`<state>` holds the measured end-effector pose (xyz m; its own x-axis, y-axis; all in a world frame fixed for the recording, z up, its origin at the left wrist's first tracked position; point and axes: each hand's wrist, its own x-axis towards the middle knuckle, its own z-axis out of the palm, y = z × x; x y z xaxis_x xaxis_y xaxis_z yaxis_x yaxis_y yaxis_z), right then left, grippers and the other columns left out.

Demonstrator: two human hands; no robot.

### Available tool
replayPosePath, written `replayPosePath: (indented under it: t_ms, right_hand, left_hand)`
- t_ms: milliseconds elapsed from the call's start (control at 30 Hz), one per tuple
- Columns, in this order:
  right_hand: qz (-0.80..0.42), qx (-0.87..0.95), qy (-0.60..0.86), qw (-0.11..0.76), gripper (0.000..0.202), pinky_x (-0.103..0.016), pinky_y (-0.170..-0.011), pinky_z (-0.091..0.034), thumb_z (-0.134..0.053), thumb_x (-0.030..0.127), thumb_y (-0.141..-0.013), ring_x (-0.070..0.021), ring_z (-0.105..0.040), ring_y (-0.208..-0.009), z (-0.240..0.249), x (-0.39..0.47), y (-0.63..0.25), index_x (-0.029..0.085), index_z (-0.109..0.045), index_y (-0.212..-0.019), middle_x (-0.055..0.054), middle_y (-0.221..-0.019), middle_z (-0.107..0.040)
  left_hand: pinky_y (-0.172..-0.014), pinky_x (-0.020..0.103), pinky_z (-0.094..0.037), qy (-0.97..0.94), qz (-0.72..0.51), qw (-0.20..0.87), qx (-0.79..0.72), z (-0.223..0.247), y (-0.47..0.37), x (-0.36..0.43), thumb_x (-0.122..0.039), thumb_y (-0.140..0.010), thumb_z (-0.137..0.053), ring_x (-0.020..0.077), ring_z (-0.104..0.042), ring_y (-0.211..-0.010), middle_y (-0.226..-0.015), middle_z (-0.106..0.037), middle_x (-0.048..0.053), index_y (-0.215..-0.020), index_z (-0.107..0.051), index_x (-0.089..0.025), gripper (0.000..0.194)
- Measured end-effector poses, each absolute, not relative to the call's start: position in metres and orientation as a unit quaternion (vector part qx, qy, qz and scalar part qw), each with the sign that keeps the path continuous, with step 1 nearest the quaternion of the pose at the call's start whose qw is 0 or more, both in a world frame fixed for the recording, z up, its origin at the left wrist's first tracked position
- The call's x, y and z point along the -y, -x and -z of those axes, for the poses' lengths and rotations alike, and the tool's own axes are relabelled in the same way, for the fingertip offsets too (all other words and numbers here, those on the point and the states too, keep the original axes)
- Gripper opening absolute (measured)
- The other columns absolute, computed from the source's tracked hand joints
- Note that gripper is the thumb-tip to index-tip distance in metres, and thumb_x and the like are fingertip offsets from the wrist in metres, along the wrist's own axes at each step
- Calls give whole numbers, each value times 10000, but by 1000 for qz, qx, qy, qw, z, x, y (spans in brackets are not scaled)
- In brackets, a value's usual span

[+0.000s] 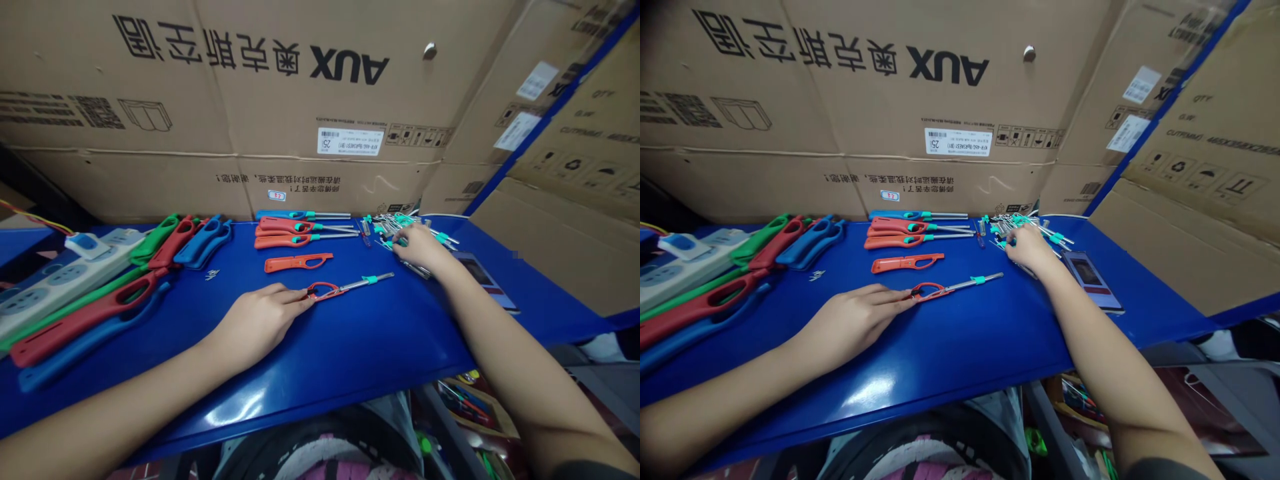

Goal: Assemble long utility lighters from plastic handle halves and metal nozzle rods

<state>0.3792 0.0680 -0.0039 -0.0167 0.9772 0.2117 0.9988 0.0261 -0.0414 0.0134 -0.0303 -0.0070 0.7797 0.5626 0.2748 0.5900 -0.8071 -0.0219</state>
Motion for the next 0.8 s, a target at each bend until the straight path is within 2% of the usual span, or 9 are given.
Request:
replayPosePath:
  t_ms: [233,333,433,567,667,800]
  right_hand:
    - [40,704,705,83,116,-344,-866,-481,-588,127,-796,-256,-628,-932,1,-66,-377,163,-690,-753,-130,-913,-658]
    - [50,691,714,98,68,-338,-820,-476,-625,191,-817,-259,-621,-930,-3,-66,-379,160,-675,-784,-140,-964,-650]
    - [48,694,700,159,98,-337,-793,-466,-654,263,-823,-252,-613,-907,-9,-63,-377,167,-664,-805,-126,-976,-654]
    - [-77,773,582,240,169,-322,-739,-459,-648,346,-846,-203,-600,-786,-13,-53,-357,184,-667,-799,-61,-856,-671]
    - [-168,840,455,244,223,-308,-717,-461,-622,392,-893,-179,-598,-784,-8,-43,-334,186,-692,-846,-54,-885,-678]
    - [-199,887,361,209,187,-322,-766,-486,-616,337,-926,-166,-609,-808,1,-34,-316,178,-697,-872,-61,-917,-662]
  left_hand:
    - [-809,397,-630,940,146,58,303,8,-14,29,-167,-965,-516,248,-722,-1013,-1220,-733,42,-1250,-695,-244,344]
    - [-815,404,-627,937,164,49,304,10,-13,29,-177,-969,-509,248,-724,-1005,-1200,-739,37,-1243,-697,-250,340]
    - [-840,391,-617,932,179,28,313,12,-14,29,-185,-970,-508,239,-722,-1007,-1185,-743,34,-1192,-717,-247,311]
    - [-867,387,-602,925,200,-13,323,12,-17,29,-225,-962,-547,235,-707,-1040,-1171,-742,28,-1132,-723,-231,245]
    - [-889,378,-586,924,201,-40,323,13,-18,26,-243,-959,-575,228,-689,-1063,-1149,-742,28,-1129,-708,-229,216]
    - [-899,367,-571,925,201,-52,317,14,-18,24,-232,-973,-568,217,-681,-1058,-1126,-741,25,-1082,-701,-220,173]
